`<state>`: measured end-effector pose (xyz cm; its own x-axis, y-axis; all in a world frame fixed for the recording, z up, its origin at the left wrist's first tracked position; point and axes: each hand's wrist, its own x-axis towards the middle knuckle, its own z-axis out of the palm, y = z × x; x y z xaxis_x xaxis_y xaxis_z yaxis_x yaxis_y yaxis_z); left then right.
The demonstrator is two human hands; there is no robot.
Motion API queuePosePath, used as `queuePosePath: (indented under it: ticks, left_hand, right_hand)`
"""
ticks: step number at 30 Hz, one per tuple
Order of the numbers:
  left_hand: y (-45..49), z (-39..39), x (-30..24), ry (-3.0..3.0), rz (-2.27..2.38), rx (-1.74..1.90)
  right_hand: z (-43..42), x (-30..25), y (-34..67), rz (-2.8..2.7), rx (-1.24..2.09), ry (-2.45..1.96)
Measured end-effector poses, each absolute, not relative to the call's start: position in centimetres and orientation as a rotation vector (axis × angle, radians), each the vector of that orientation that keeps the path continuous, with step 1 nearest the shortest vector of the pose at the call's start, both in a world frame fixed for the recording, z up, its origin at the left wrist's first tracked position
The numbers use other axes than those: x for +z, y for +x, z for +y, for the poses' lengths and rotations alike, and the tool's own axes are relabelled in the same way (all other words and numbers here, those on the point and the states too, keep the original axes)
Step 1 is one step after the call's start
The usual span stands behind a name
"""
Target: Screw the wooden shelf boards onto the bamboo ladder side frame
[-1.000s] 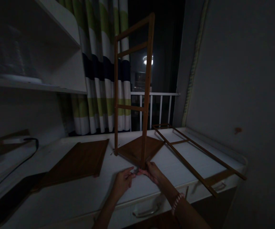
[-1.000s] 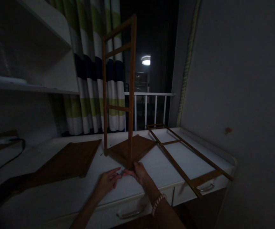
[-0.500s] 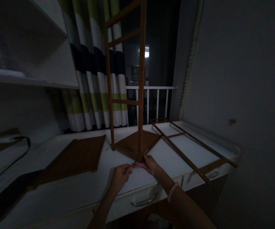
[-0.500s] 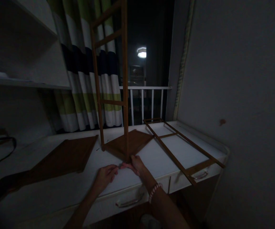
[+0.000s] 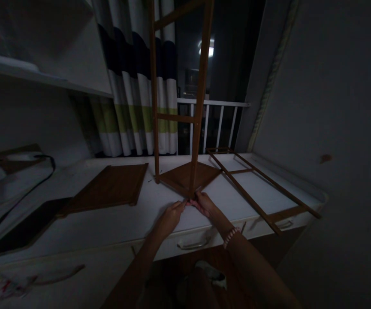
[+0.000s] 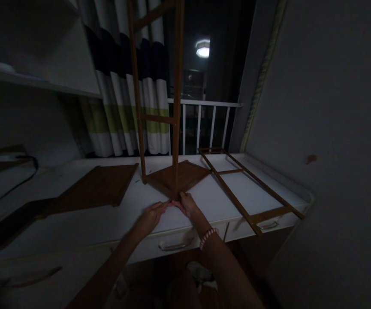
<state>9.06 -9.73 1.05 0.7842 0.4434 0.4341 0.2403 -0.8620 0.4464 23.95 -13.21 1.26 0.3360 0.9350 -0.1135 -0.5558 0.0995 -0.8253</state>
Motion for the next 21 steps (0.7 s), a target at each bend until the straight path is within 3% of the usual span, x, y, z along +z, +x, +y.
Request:
queuePosePath:
  ticks: [14, 21]
  left_hand:
    - [9.6, -9.2, 0.3, 2.464, 0.414, 0.781]
    - [9.0, -8.3, 1.2, 1.984, 0.486, 0.640]
  right_hand:
    - [-12.9, 0.8, 24.3, -0.537, 1.194, -0.924]
    - [-12.8, 0.8, 24.4, -0.552, 1.201, -0.948]
